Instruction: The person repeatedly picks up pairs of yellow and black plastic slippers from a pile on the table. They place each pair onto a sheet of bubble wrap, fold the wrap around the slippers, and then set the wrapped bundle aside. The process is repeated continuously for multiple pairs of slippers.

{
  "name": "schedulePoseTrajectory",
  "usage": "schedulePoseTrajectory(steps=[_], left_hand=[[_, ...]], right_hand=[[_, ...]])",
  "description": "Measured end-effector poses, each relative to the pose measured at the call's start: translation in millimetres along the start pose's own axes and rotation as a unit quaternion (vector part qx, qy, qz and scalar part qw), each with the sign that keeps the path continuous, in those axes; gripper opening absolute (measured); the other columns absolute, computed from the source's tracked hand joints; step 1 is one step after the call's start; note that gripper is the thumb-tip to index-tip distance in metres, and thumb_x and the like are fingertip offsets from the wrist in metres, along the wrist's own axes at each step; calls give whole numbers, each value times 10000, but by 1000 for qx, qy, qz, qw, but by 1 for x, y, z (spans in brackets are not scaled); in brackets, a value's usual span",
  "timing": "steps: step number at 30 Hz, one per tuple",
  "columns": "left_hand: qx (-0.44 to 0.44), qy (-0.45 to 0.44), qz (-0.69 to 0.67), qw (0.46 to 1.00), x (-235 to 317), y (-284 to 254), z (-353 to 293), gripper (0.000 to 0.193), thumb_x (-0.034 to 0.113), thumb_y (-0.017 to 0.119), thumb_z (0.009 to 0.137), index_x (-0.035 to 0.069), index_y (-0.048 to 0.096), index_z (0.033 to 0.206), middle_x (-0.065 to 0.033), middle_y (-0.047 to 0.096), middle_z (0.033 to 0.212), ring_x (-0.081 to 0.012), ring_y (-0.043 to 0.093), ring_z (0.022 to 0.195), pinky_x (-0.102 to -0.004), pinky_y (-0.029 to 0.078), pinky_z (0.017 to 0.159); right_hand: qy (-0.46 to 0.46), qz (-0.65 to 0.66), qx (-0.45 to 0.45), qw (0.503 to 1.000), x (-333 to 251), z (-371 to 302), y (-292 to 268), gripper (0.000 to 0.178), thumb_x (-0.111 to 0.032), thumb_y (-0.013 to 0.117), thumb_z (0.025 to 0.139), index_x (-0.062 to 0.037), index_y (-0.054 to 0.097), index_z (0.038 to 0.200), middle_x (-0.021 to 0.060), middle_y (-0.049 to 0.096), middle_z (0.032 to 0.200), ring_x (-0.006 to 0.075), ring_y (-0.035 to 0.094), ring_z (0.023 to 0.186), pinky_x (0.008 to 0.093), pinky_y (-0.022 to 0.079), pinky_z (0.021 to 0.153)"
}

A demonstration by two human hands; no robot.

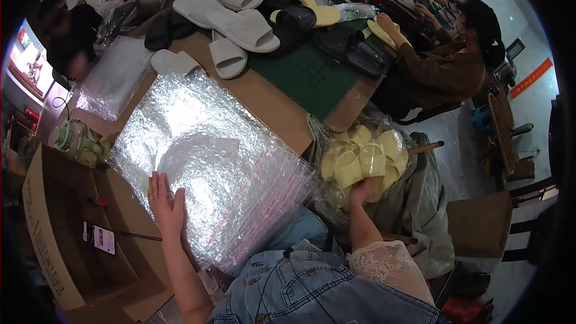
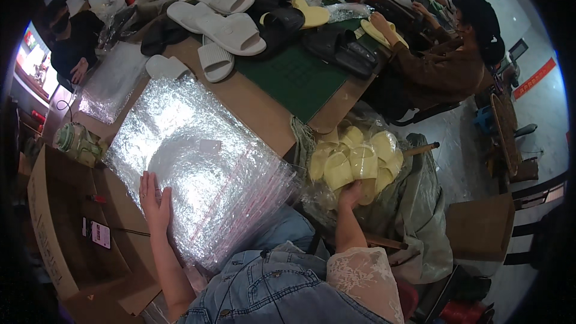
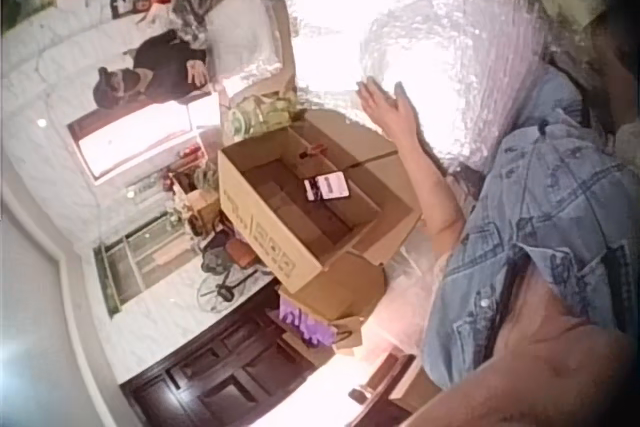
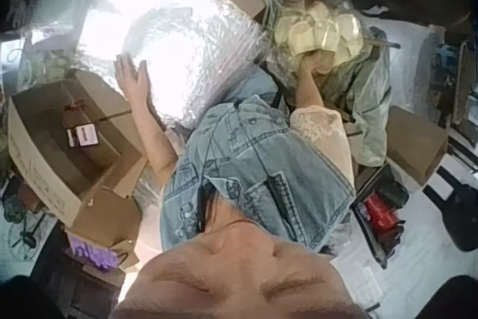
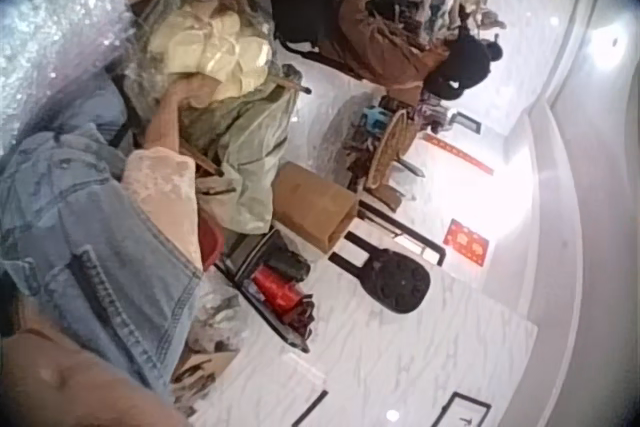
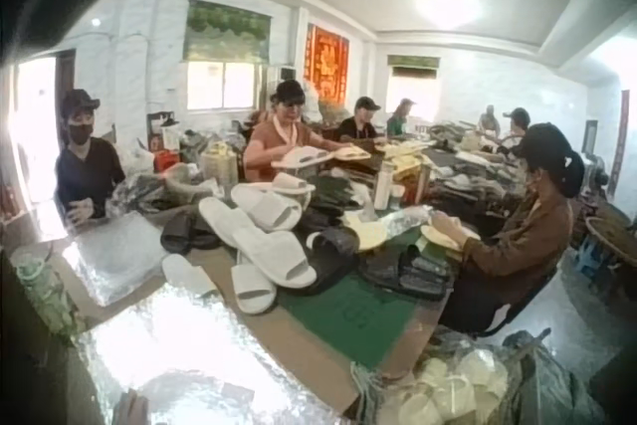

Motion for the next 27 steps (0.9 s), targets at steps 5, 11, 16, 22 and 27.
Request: schedulePoseTrajectory(steps=[5, 11, 16, 22, 27], left_hand=[[-6, -8, -2, 1000, 3, -1, -1, 624, 266, 685, 950, 29, 481, 1491, -193, 397, 1604, -368, 315, 1510, -508, 203, 1239], [-8, -4, 11, 1000, 6, -4, -2, 626, 258, 682, 948, 32, 477, 1494, -193, 384, 1612, -358, 309, 1516, -504, 196, 1243], [-7, 0, -6, 1000, 6, -3, -2, 627, 256, 683, 948, 35, 474, 1496, -188, 385, 1613, -357, 311, 1514, -505, 195, 1243], [-2, 1, 10, 1000, 4, -4, -3, 610, 229, 684, 945, 25, 482, 1483, -209, 397, 1598, -373, 328, 1502, -499, 220, 1233], [-5, -2, -5, 1000, 6, -4, -1, 616, 251, 683, 948, 39, 480, 1490, -194, 391, 1607, -360, 316, 1511, -511, 199, 1238]], right_hand=[[25, 28, -182, 983, 20, -63, 6, 318, -162, 681, 896, 5, 598, 1154, 261, 654, 1051, 469, 626, 973, 499, 499, 824], [64, 123, -125, 982, 25, -75, 9, 435, -178, 690, 899, -13, 569, 1283, 226, 681, 1073, 426, 654, 1004, 482, 506, 846], [5, -130, -254, 958, 42, -92, 30, 589, -308, 701, 894, -28, 539, 1386, 208, 690, 1170, 398, 665, 1091, 466, 525, 917], [-201, -287, -572, 742, -102, -98, -24, 334, -314, 628, 920, -93, 734, 1147, 185, 738, 1031, 378, 708, 991, 500, 542, 883], [-239, -118, -504, 822, -86, -135, 31, 291, -301, 620, 893, -52, 737, 987, 231, 722, 966, 424, 693, 921, 508, 544, 841]])
Point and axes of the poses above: each hand's wrist, its own z-axis towards the middle knuckle, its own y-axis out of the palm, x = y × z, the point moved 8 cm from there along z, towards the middle knuckle
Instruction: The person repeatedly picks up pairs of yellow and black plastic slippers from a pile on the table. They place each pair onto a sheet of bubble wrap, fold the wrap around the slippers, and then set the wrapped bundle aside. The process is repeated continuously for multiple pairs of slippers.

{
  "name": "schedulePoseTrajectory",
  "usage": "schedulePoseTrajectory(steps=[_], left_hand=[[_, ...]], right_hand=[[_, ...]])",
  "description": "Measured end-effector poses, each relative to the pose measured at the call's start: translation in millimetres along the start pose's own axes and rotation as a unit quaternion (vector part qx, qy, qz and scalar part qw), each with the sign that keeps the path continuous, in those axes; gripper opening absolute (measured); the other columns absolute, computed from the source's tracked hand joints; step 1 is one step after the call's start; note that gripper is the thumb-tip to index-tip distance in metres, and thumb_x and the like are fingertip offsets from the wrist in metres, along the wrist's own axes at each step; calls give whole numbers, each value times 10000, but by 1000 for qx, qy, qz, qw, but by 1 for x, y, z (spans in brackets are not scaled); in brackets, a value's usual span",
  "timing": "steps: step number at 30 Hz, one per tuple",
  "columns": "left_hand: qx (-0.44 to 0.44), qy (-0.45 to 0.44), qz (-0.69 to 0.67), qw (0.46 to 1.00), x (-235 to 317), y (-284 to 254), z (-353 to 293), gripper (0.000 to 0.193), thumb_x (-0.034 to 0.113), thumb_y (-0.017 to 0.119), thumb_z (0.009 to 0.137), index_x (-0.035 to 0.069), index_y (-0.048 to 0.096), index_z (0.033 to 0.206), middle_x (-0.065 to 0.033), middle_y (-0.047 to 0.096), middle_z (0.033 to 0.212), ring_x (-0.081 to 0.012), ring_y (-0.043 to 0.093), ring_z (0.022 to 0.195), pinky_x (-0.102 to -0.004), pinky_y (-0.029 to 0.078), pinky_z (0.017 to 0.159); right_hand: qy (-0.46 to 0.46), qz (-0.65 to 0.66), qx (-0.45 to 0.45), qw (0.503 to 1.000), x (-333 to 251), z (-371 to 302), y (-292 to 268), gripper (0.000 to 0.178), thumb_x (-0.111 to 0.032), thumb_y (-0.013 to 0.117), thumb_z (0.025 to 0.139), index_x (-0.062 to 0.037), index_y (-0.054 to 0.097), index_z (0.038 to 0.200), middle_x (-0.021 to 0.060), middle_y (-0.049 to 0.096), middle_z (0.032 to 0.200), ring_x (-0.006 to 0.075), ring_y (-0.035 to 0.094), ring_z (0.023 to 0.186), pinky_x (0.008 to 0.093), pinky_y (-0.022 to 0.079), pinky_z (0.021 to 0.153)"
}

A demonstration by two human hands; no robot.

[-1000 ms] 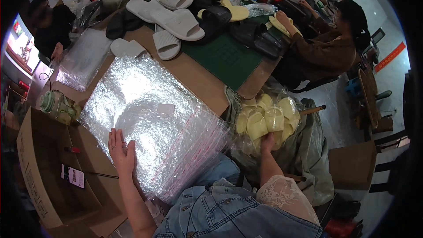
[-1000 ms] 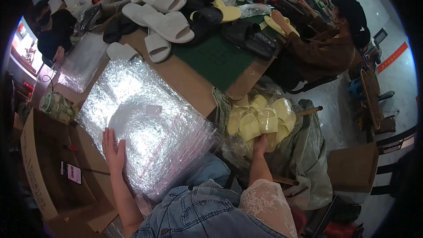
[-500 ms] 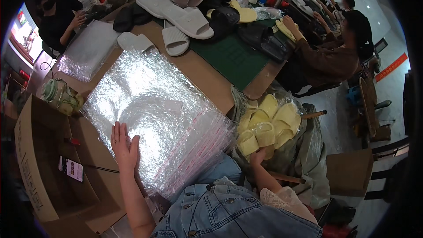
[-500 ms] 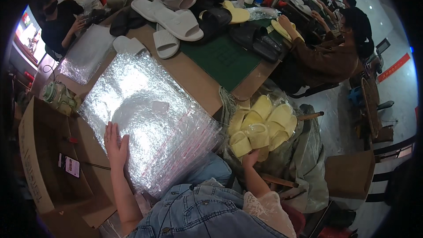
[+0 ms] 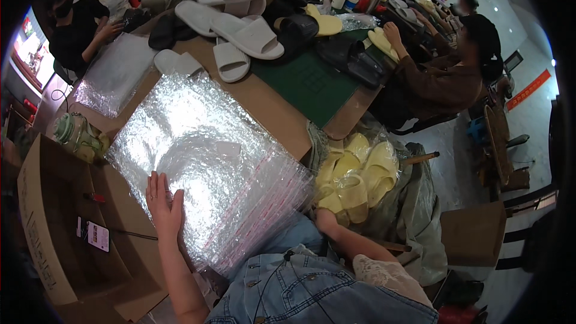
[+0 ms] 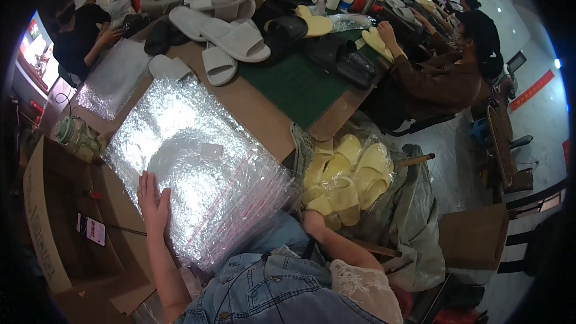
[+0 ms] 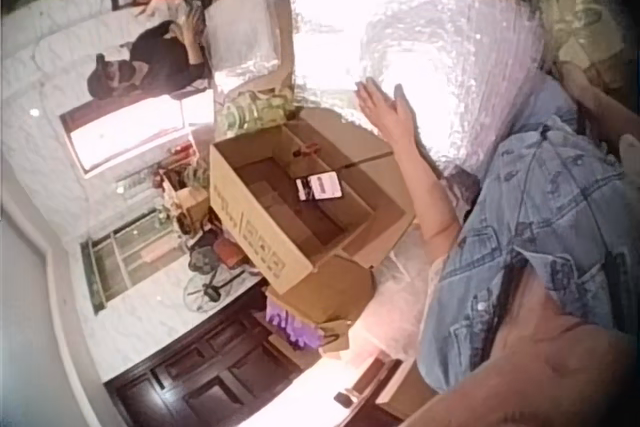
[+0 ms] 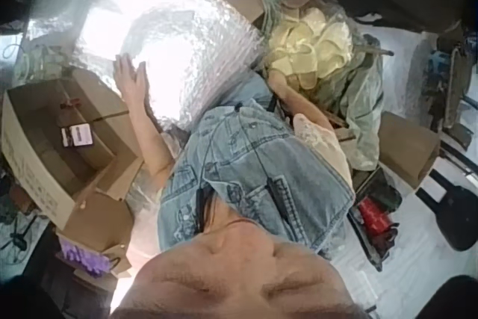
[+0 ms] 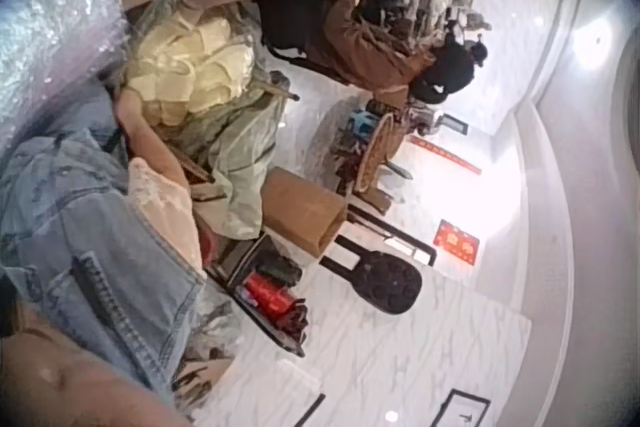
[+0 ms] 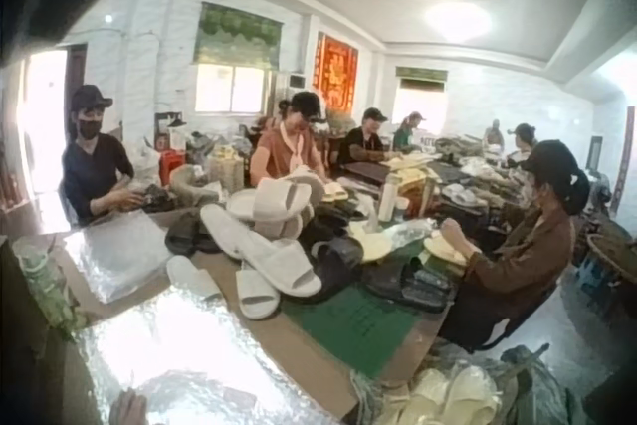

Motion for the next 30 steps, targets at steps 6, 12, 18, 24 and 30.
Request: schedulePoseTrajectory(steps=[6, 12, 18, 24, 30], left_hand=[[0, -4, -7, 1000, 1, 1, 1, 618, 244, 685, 943, 31, 483, 1487, -192, 390, 1608, -363, 314, 1511, -511, 199, 1239], [4, -4, 4, 1000, -2, 2, -4, 617, 256, 677, 951, 28, 480, 1489, -193, 385, 1610, -362, 313, 1511, -504, 202, 1240], [7, 0, 1, 1000, 1, 2, -1, 603, 242, 685, 946, 23, 494, 1476, -202, 408, 1593, -372, 327, 1502, -512, 213, 1234], [31, 15, -4, 999, 2, -1, -2, 575, 223, 698, 937, 14, 522, 1442, -206, 431, 1575, -389, 368, 1471, -514, 235, 1222], [23, -2, 3, 1000, 2, 1, -1, 567, 198, 693, 933, 14, 525, 1442, -199, 440, 1571, -392, 365, 1474, -516, 250, 1216]], right_hand=[[-39, 81, -92, 992, 39, -11, -18, 288, -258, 571, 943, -16, 678, 1056, 244, 686, 1003, 418, 659, 993, 482, 512, 929], [-124, 169, -370, 905, -78, -119, -125, 359, -322, 536, 1013, 22, 613, 942, 120, 630, 886, 222, 597, 865, 408, 491, 820], [-105, 298, -450, 835, -79, -134, -110, 330, -304, 527, 1060, 5, 635, 1022, 21, 591, 931, 128, 544, 906, 334, 470, 822], [-221, 248, -441, 834, -101, -90, -161, 405, -349, 615, 1013, -30, 655, 1259, 77, 683, 1184, 134, 593, 1085, 336, 476, 963], [31, 140, 117, 983, 58, 80, -309, 421, -329, 833, 791, -64, 725, 1100, 133, 749, 1107, 278, 708, 1049, 401, 546, 921]])
Point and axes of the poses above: each hand's wrist, its own z-axis towards the middle knuckle, its own y-axis out of the palm, x = y × z, the point moved 8 cm from there along z, towards the middle knuckle
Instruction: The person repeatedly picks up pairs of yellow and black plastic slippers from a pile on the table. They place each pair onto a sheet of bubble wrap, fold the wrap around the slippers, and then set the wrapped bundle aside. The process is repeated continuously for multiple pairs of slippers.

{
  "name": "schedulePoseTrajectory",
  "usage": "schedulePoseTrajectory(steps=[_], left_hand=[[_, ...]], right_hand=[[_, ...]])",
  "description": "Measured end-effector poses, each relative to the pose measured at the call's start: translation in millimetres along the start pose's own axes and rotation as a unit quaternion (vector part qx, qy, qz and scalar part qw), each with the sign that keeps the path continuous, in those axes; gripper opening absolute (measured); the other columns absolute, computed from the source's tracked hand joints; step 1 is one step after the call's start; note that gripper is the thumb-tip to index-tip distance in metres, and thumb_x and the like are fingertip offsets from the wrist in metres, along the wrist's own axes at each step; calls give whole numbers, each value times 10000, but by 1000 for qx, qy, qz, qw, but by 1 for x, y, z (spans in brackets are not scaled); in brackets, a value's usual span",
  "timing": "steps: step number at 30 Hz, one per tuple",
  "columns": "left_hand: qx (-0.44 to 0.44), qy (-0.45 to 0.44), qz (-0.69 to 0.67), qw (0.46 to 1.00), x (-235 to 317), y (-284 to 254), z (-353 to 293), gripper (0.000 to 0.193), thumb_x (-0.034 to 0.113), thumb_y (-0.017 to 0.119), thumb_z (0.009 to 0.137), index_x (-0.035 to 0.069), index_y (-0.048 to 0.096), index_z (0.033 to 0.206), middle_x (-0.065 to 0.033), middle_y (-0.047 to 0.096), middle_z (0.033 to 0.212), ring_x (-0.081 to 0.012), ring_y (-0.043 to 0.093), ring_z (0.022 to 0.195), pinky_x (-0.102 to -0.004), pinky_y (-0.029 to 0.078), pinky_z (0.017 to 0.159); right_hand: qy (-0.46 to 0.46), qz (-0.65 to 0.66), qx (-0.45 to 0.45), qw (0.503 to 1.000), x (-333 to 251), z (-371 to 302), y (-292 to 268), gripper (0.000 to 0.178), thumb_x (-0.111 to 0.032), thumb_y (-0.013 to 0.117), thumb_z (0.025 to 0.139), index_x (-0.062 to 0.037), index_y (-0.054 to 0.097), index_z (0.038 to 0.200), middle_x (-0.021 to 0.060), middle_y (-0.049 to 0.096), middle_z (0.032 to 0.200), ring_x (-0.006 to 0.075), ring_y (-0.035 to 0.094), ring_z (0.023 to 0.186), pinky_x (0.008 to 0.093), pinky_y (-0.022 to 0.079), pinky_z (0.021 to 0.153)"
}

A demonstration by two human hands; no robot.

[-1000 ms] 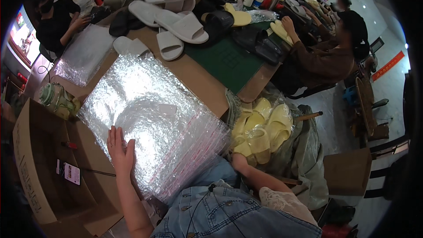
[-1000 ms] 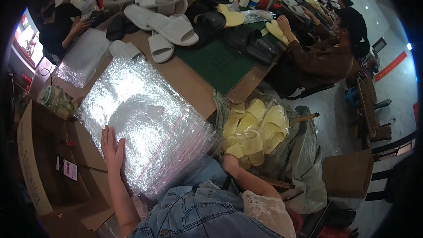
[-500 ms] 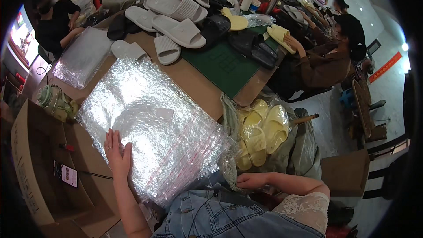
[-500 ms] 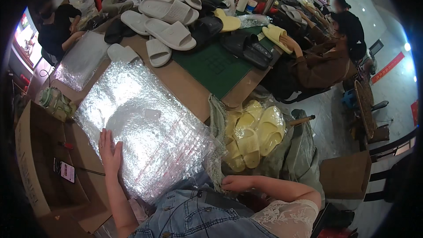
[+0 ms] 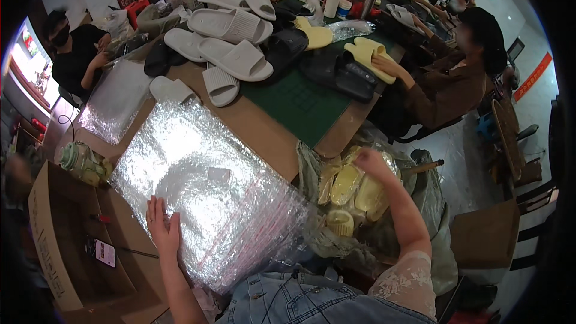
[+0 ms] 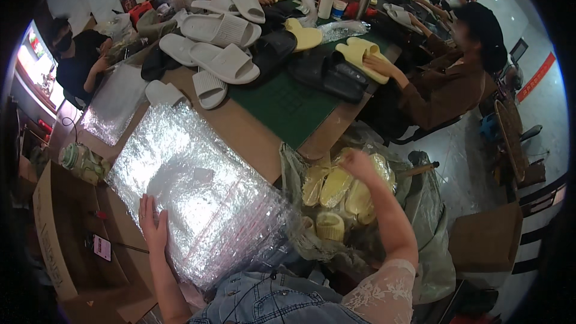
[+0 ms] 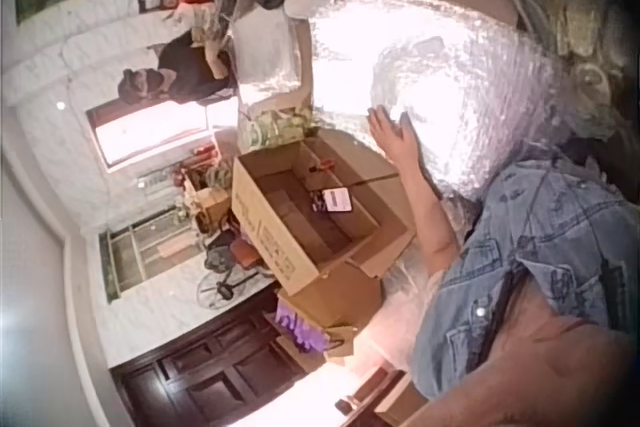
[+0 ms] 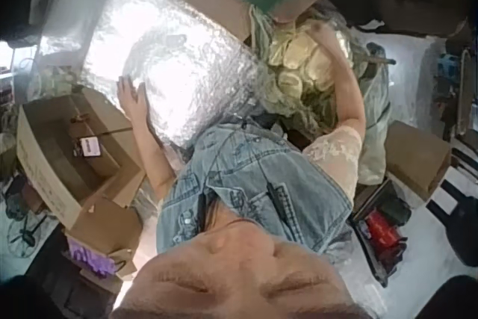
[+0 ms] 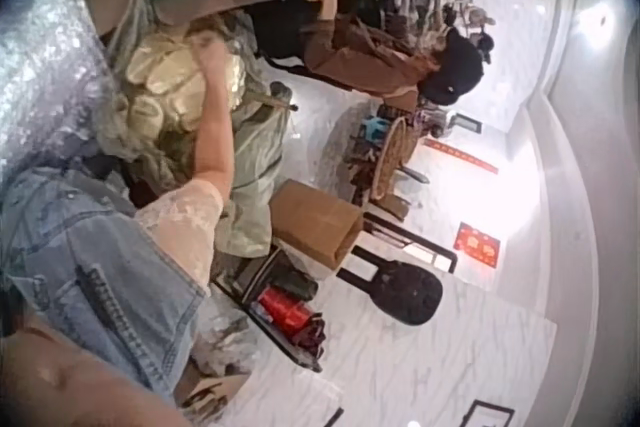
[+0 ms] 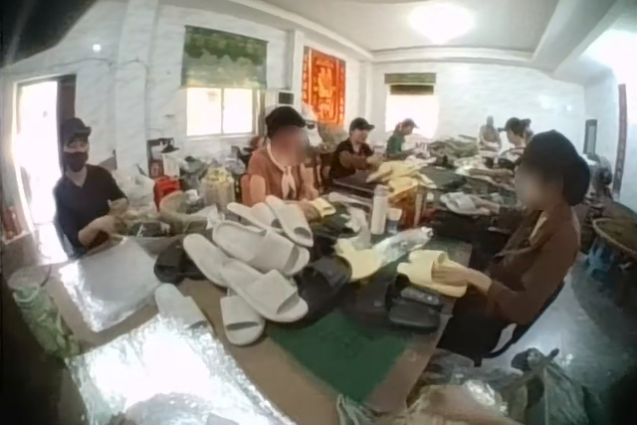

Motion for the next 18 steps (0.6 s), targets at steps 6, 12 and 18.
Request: schedulePoseTrajectory(steps=[6, 12, 18], left_hand=[[7, -13, -17, 1000, 9, -5, -1, 560, 116, 698, 904, 22, 541, 1433, -183, 452, 1567, -384, 378, 1468, -483, 279, 1211], [1, -25, -32, 999, 4, 1, 2, 556, 91, 691, 893, 22, 545, 1425, -183, 455, 1563, -384, 374, 1472, -482, 299, 1205], [8, -33, -24, 999, 1, -1, -5, 556, 88, 683, 895, 21, 542, 1428, -178, 443, 1574, -382, 370, 1478, -478, 296, 1208]], right_hand=[[38, -206, 223, 952, 89, 114, -9, 504, -345, 798, 798, -74, 668, 1202, 204, 613, 1349, 372, 573, 1262, 486, 467, 1056], [29, -181, 319, 930, 158, 141, -3, 457, -180, 594, 872, -138, 601, 1327, 268, 699, 1079, 444, 670, 1011, 520, 514, 920], [23, -55, 377, 925, 80, 109, -84, 298, -44, 524, 837, -58, 611, 1122, 284, 688, 941, 487, 655, 968, 537, 507, 829]])
Point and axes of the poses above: each hand's wrist, its own z-axis towards the middle knuckle, its own y-axis out of the palm, x = y × z, the point moved 8 cm from there along z, towards the middle knuckle
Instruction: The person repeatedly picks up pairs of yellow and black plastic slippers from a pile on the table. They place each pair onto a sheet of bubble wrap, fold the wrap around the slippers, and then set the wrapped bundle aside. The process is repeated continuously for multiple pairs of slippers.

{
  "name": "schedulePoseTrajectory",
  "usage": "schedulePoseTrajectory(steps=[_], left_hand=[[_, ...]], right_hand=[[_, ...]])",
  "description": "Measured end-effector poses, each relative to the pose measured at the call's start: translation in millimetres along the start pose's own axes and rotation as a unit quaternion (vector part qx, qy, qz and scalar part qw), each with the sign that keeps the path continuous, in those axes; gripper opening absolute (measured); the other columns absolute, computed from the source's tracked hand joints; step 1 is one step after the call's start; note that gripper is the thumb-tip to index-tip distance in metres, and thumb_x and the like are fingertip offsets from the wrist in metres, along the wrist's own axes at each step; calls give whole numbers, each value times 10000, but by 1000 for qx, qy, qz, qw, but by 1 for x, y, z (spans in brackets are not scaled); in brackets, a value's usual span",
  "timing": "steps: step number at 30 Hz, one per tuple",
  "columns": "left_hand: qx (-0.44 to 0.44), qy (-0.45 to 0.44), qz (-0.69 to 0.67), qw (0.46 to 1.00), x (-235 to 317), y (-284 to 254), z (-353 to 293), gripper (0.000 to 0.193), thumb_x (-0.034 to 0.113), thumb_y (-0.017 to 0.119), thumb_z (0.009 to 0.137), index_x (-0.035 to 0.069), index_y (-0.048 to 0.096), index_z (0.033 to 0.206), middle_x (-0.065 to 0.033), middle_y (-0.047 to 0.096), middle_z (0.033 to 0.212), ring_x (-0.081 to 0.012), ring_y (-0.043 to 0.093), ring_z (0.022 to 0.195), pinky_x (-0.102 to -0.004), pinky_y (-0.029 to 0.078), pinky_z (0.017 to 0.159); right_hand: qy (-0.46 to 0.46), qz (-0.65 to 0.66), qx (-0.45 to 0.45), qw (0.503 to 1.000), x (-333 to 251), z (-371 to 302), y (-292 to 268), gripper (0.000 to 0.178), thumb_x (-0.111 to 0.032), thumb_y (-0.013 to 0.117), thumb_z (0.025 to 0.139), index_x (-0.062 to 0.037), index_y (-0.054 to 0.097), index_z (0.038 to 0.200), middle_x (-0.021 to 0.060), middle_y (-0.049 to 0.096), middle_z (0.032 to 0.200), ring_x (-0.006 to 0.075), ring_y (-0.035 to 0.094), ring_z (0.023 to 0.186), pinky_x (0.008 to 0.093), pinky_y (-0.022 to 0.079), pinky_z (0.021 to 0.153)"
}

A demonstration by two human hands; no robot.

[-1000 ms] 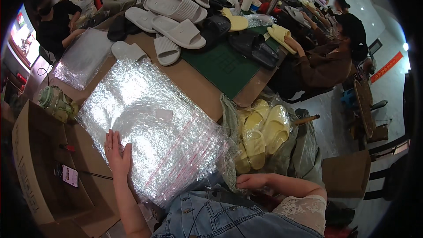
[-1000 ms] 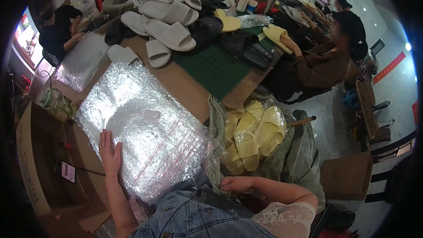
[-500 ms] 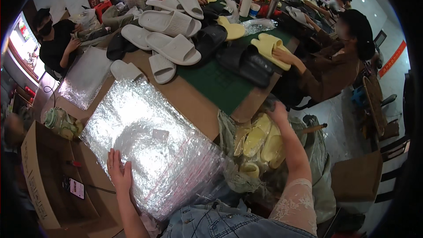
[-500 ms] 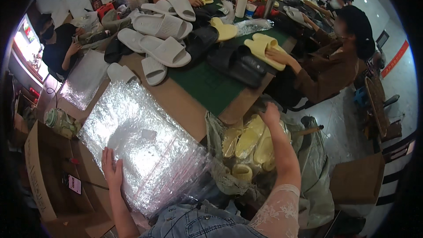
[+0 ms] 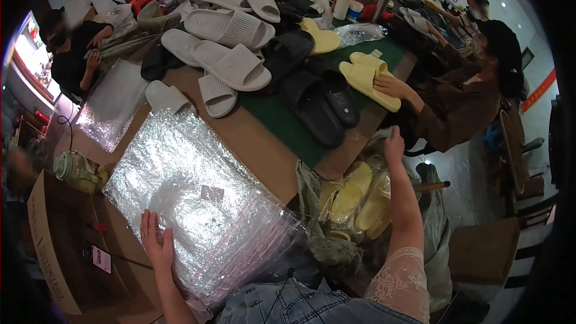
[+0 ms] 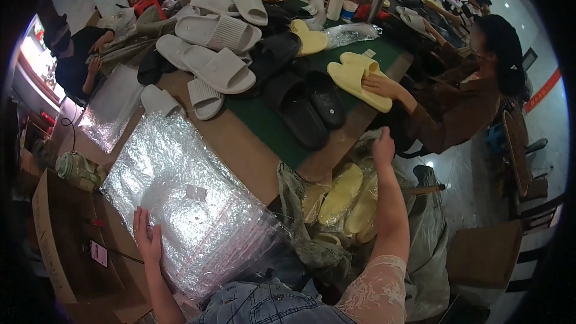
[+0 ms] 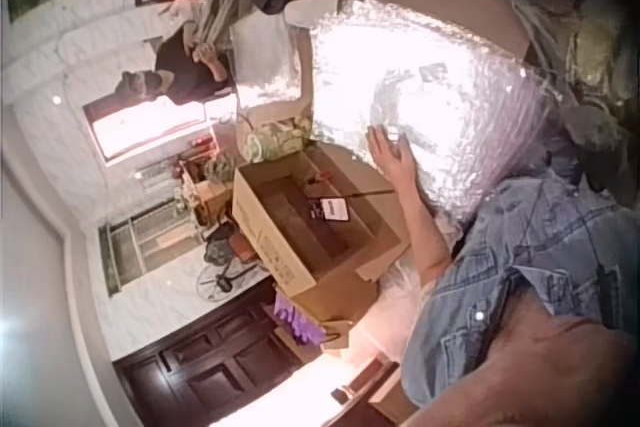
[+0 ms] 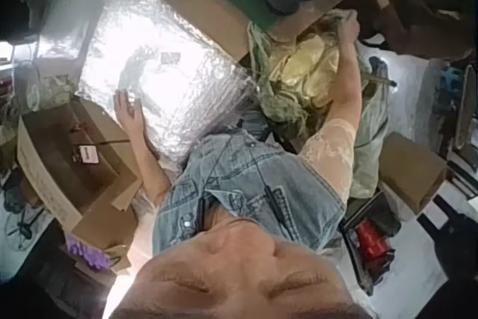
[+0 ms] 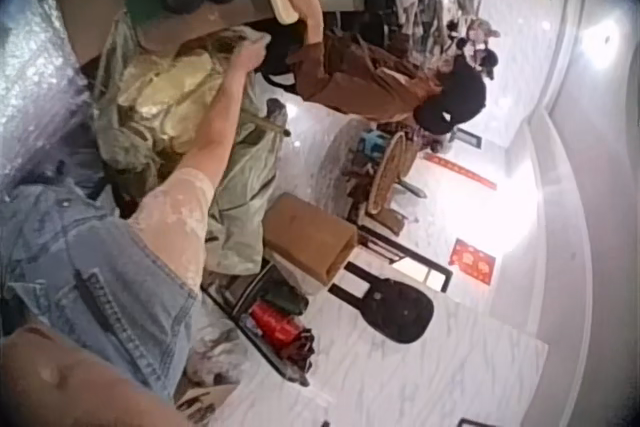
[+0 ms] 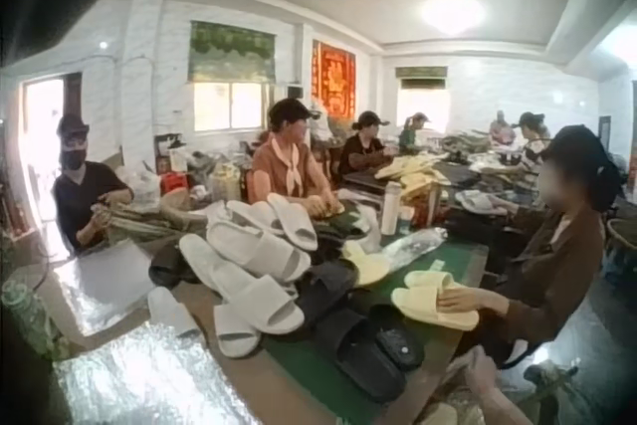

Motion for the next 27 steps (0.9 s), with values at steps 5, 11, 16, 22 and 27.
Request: schedulePoseTrajectory(steps=[5, 11, 16, 22, 27], left_hand=[[5, 17, 17, 1000, 2, 0, 1, 538, 90, 680, 902, 16, 549, 1419, -184, 455, 1564, -385, 386, 1467, -476, 317, 1197], [13, 31, 4, 999, 4, -1, 2, 529, 105, 680, 910, 18, 552, 1416, -191, 480, 1541, -394, 414, 1443, -484, 327, 1184], [13, 19, 2, 1000, 1, -1, 2, 523, 115, 685, 912, 26, 559, 1411, -188, 480, 1540, -395, 419, 1435, -483, 330, 1181], [19, 19, 2, 1000, -2, -1, 0, 510, 127, 688, 922, 26, 562, 1406, -188, 483, 1534, -393, 422, 1431, -480, 340, 1174], [26, 38, -13, 999, 6, -3, 2, 498, 125, 703, 915, 22, 581, 1386, -194, 487, 1528, -394, 429, 1424, -472, 373, 1152]], right_hand=[[-78, 108, -57, 989, -79, 8, -51, 362, -72, 615, 799, -66, 603, 1161, 245, 690, 1031, 460, 653, 1017, 507, 503, 864], [-53, -167, -84, 981, -56, -16, -62, 405, -124, 699, 798, -53, 627, 1190, 214, 699, 1078, 426, 679, 1042, 470, 548, 944], [96, -219, -191, 952, 33, -11, -37, 338, -197, 664, 852, -64, 712, 1159, 235, 719, 1133, 399, 696, 1054, 469, 554, 953], [31, -82, -116, 989, -38, -21, -71, 394, -146, 665, 781, -89, 707, 1168, 144, 705, 1159, 374, 652, 1096, 482, 526, 939], [-63, -117, 15, 991, -71, -42, -71, 426, -48, 680, 779, -79, 644, 1203, 152, 620, 1096, 363, 566, 1132, 451, 475, 955]])
Point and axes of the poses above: each hand's wrist, its own z-axis towards the middle knuckle, its own y-axis out of the palm, x = y × z, the point moved 8 cm from there along z, towards the middle knuckle
